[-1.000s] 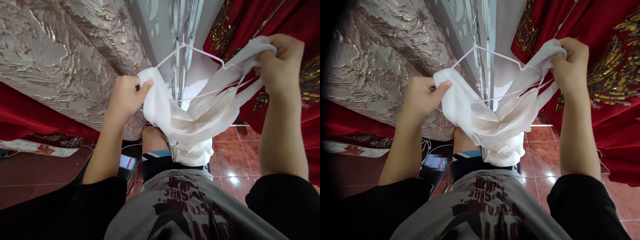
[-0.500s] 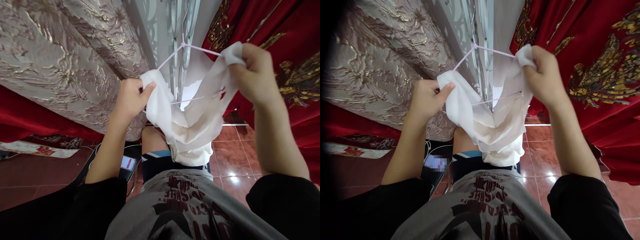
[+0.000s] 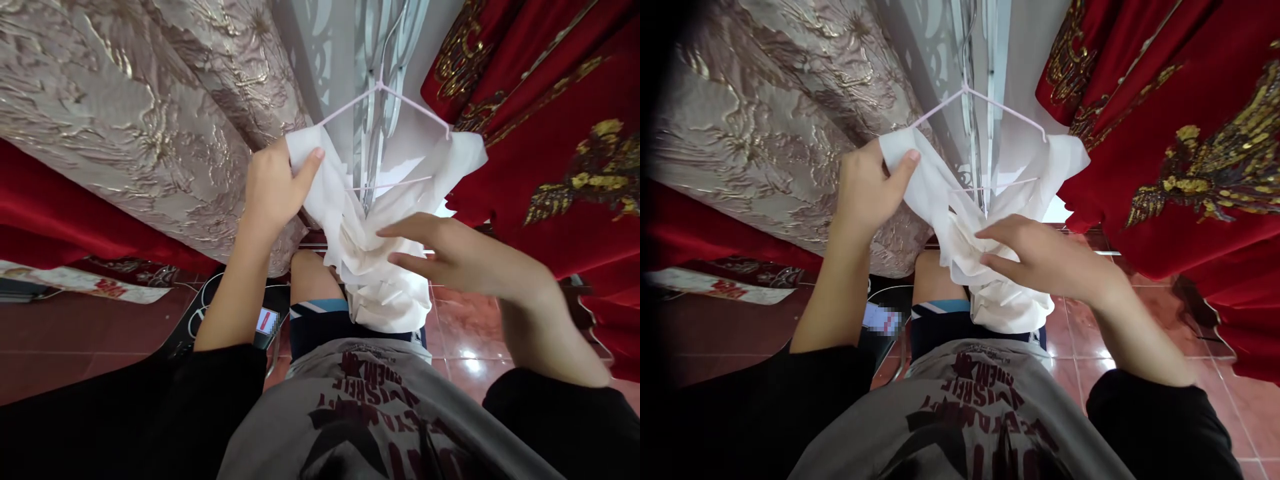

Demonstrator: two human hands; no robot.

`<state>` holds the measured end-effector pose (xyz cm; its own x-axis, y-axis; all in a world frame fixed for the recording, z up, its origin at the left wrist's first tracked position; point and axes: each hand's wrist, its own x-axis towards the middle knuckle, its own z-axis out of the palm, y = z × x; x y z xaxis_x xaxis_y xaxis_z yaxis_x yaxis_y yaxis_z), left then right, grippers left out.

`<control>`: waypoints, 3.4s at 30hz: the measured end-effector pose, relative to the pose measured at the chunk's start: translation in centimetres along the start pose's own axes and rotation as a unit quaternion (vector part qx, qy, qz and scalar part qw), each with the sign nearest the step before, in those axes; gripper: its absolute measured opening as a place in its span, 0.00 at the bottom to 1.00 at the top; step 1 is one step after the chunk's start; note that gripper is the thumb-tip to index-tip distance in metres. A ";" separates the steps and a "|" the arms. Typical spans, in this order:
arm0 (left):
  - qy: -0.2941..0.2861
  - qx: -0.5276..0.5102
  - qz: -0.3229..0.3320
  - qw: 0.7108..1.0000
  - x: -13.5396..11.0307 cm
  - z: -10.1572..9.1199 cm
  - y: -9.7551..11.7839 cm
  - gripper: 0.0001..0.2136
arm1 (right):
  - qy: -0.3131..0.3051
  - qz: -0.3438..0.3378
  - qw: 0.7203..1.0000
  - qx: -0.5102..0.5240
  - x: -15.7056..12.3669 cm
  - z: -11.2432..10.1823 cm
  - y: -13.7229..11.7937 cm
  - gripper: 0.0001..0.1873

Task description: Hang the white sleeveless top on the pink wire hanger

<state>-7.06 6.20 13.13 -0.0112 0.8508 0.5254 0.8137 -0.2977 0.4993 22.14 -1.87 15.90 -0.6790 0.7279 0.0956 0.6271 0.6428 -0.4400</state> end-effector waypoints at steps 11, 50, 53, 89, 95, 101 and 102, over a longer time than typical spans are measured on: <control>0.104 -0.225 0.006 0.969 -5.8 3.5 -1.1 0.26 | 0.477 0.059 0.876 -0.037 8.0 13.1 8.1 0.12; 0.063 -0.480 -0.173 0.858 -10.5 7.2 2.4 0.19 | 0.519 0.074 0.851 0.043 8.1 13.9 5.6 0.12; 0.000 -0.480 -0.186 0.857 -9.9 6.2 2.6 0.17 | 0.513 0.078 0.854 0.045 7.7 13.7 5.3 0.12; 0.211 -0.633 -0.279 0.691 -11.5 7.0 -2.1 0.18 | 0.502 0.075 0.859 0.069 7.4 13.9 4.9 0.11; 0.148 -0.666 -0.211 0.700 -10.2 8.1 1.8 0.19 | 0.513 0.055 0.851 0.095 6.9 13.5 3.9 0.08; 0.143 -0.692 -0.167 0.688 -9.8 8.3 1.9 0.15 | 0.637 0.074 0.748 0.171 2.5 10.1 6.7 0.06; 0.142 -0.693 -0.165 0.687 -9.8 8.3 1.9 0.15 | 0.679 0.101 0.712 0.146 1.7 9.4 7.9 0.09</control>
<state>-0.61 0.94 3.21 -0.3348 0.9108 0.2415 -0.5935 -0.4029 0.6967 22.34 2.22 4.23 0.5343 0.4853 0.6921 0.4189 0.5591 -0.7155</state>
